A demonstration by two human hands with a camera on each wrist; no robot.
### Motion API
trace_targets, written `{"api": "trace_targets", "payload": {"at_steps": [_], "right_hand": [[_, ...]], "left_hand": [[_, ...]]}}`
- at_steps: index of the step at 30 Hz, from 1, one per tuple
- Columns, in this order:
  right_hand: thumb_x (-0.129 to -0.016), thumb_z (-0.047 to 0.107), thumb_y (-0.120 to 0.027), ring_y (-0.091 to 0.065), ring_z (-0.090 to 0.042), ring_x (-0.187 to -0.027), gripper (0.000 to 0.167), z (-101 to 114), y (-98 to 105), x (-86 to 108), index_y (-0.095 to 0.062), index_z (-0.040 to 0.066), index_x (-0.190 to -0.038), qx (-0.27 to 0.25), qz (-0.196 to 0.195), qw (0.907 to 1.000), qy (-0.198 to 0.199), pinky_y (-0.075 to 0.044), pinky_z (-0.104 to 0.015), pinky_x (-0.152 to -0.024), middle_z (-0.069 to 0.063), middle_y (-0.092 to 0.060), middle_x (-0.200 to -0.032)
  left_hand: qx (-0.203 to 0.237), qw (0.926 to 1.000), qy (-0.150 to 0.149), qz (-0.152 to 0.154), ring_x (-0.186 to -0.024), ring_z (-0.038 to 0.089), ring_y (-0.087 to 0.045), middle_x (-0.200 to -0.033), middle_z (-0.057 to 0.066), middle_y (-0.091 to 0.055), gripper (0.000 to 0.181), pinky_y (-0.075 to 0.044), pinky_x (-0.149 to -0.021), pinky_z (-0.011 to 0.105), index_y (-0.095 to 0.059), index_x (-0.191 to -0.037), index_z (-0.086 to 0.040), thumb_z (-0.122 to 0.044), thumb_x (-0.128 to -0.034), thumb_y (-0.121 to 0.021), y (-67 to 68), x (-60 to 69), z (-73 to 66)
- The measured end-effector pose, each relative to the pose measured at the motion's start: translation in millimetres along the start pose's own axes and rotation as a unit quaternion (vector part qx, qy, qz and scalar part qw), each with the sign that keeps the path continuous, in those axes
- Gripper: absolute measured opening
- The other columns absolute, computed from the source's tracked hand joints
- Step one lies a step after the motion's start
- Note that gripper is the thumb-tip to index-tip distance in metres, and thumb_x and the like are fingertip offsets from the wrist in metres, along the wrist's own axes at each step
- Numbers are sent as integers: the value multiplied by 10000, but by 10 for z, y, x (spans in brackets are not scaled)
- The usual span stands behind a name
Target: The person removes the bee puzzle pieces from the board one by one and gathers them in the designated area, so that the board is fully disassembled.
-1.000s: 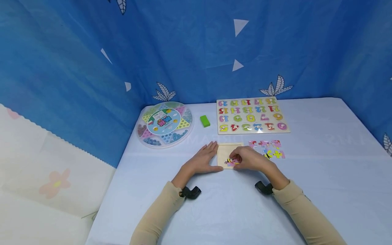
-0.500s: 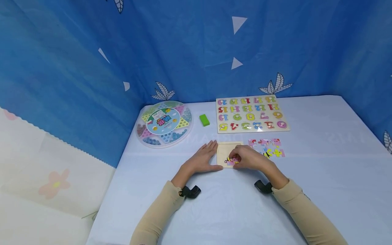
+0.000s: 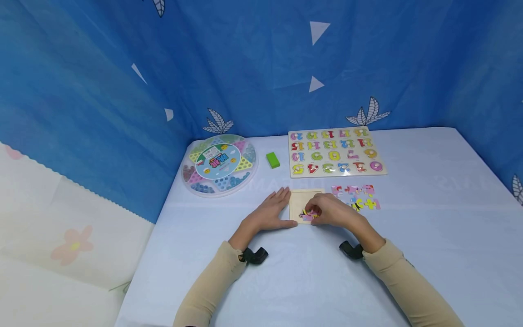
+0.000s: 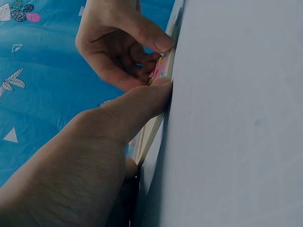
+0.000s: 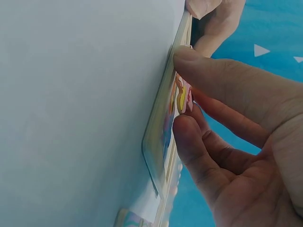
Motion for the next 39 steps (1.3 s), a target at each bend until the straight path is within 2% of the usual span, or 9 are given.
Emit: {"api": "trace_targets", "payload": {"at_steps": [33, 39], "right_hand": [[-763, 142, -827, -515, -130, -785, 293, -38, 12, -17, -723, 85, -1030, -117, -18, 9998, -153, -472, -244, -706, 1, -602, -886], [-753, 136, -834, -519, -127, -776, 291, -40, 5, -8, -724, 85, -1018, -161, -45, 9997, -182, -481, -241, -703, 1, -602, -881]], "left_hand": [[-49, 10000, 27, -76, -1537, 159, 11, -1659, 16, -11, 1034, -50, -1264, 367, -63, -1571, -101, -680, -861, -542, -13, -23, 28], [-109, 9999, 46, 1, -1535, 145, 25, -1659, 7, 3, 1033, -40, -1263, 347, -51, -1572, -110, -683, -864, -538, -30, -21, 25]]}}
Point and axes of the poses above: each hand's wrist, its own x-axis away from the middle knuckle, its own y-axis out of the back of the hand, z = x × y, the point moved 4 cm from there along -x, towards the middle knuckle
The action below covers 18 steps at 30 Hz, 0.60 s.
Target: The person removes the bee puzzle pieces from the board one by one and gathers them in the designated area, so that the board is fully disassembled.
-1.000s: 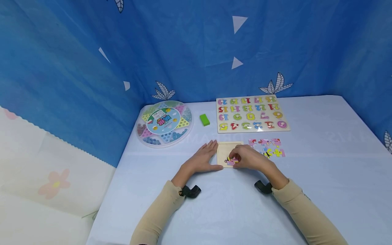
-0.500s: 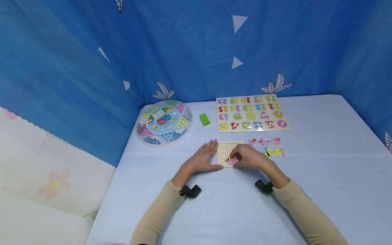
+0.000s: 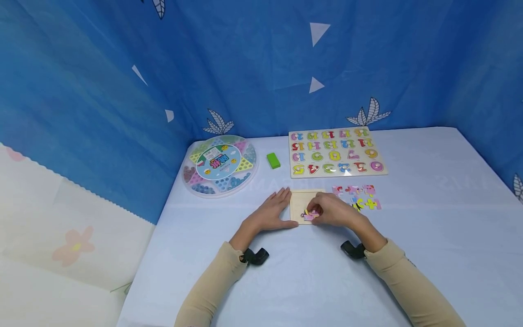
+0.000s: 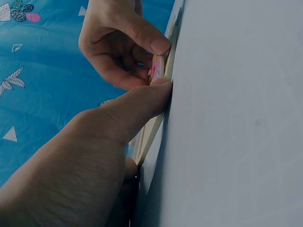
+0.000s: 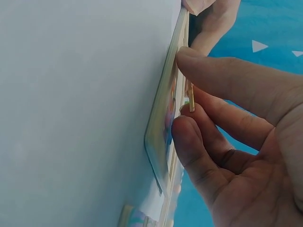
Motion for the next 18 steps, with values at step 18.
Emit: {"api": "trace_targets", "payload": {"at_steps": [18], "right_hand": [[-739, 118, -839, -517, -147, -776, 311, -84, 101, 104, -718, 75, -1023, -339, -22, 9992, -204, -481, -252, -684, -23, -607, -887]], "left_hand": [[28, 10000, 3, -26, -1536, 156, 15, -1658, 14, -5, 1033, -42, -1264, 363, -60, -1569, -97, -687, -863, -530, -7, 8, -6]]}}
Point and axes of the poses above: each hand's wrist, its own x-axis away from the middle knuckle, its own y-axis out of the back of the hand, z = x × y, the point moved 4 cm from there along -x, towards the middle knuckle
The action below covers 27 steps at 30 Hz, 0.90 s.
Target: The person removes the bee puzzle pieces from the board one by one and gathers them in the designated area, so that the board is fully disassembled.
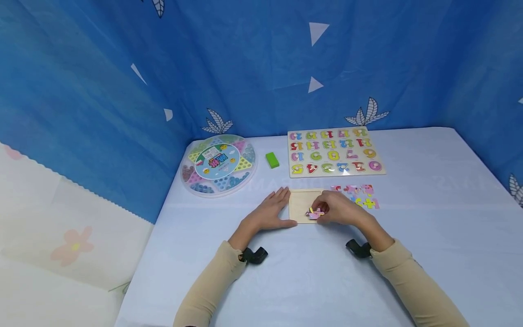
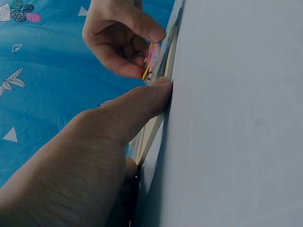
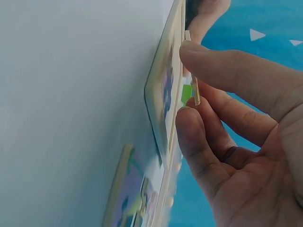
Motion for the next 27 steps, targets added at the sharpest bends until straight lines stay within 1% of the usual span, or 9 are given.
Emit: {"api": "trace_targets", "payload": {"at_steps": [7, 14, 22, 27], "right_hand": [[-733, 131, -844, -517, -149, -767, 297, -107, 58, 89, -723, 88, -1000, -13, -125, 9998, -169, -478, -230, -654, -14, -603, -868], [-732, 102, -836, -536, -142, -761, 297, -222, 139, 195, -720, 53, -1000, -63, -247, 9997, -11, -493, -234, -654, -22, -673, -903], [-740, 130, -836, -552, -136, -791, 308, -373, 229, 309, -720, 62, -1018, -26, -266, 9995, -143, -504, -241, -681, -11, -677, -924], [-744, 135, -837, -546, -147, -800, 319, -445, 286, 391, -721, 54, -1030, -1, -316, 9992, -226, -511, -218, -673, -25, -682, -946]], "left_hand": [[24, 10000, -26, 13, -1536, 156, 14, -1659, 22, -12, 1031, -43, -1264, 361, -68, -1569, -90, -671, -863, -545, 16, 9, -3], [-9, 10000, -38, 14, -1536, 159, 15, -1659, 21, -10, 1028, -46, -1264, 364, -65, -1570, -94, -669, -865, -546, 14, 6, -5], [24, 10000, -12, 22, -1536, 155, 16, -1659, 18, -11, 1034, -40, -1264, 361, -61, -1571, -99, -674, -862, -546, 5, 1, -1], [-6, 10000, -23, 14, -1537, 160, 15, -1660, 20, -10, 1033, -42, -1264, 366, -60, -1571, -97, -677, -864, -540, 7, -3, 1]]}}
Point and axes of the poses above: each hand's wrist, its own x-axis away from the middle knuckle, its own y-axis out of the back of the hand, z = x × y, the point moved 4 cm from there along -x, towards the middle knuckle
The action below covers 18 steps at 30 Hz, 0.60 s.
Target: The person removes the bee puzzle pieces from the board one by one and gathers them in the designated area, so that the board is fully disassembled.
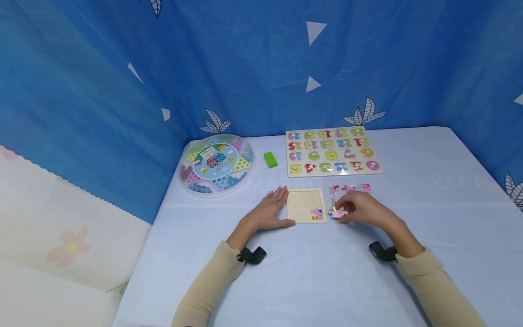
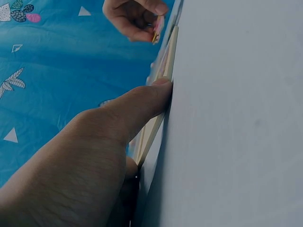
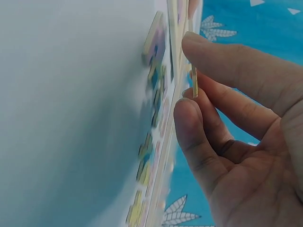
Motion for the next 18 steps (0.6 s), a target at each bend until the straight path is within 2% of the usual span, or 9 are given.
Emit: {"api": "trace_targets", "payload": {"at_steps": [10, 18], "right_hand": [[-740, 114, -831, -540, -145, -798, 313, -193, 82, 133, -724, 47, -1027, 88, -123, 9999, -31, -488, -199, -650, -17, -668, -918], [-747, 141, -831, -516, -162, -800, 332, -306, 122, 229, -724, 45, -1046, 16, -113, 9995, -303, -465, -209, -631, -28, -631, -908]], "left_hand": [[-21, 10000, -18, 6, -1538, 161, 14, -1661, 23, -11, 1033, -43, -1264, 365, -58, -1571, -98, -673, -864, -545, 10, 3, -3], [-23, 10000, -2, 9, -1538, 164, 13, -1661, 24, -9, 1034, -48, -1264, 368, -57, -1571, -97, -669, -864, -549, 8, 4, 1]]}}
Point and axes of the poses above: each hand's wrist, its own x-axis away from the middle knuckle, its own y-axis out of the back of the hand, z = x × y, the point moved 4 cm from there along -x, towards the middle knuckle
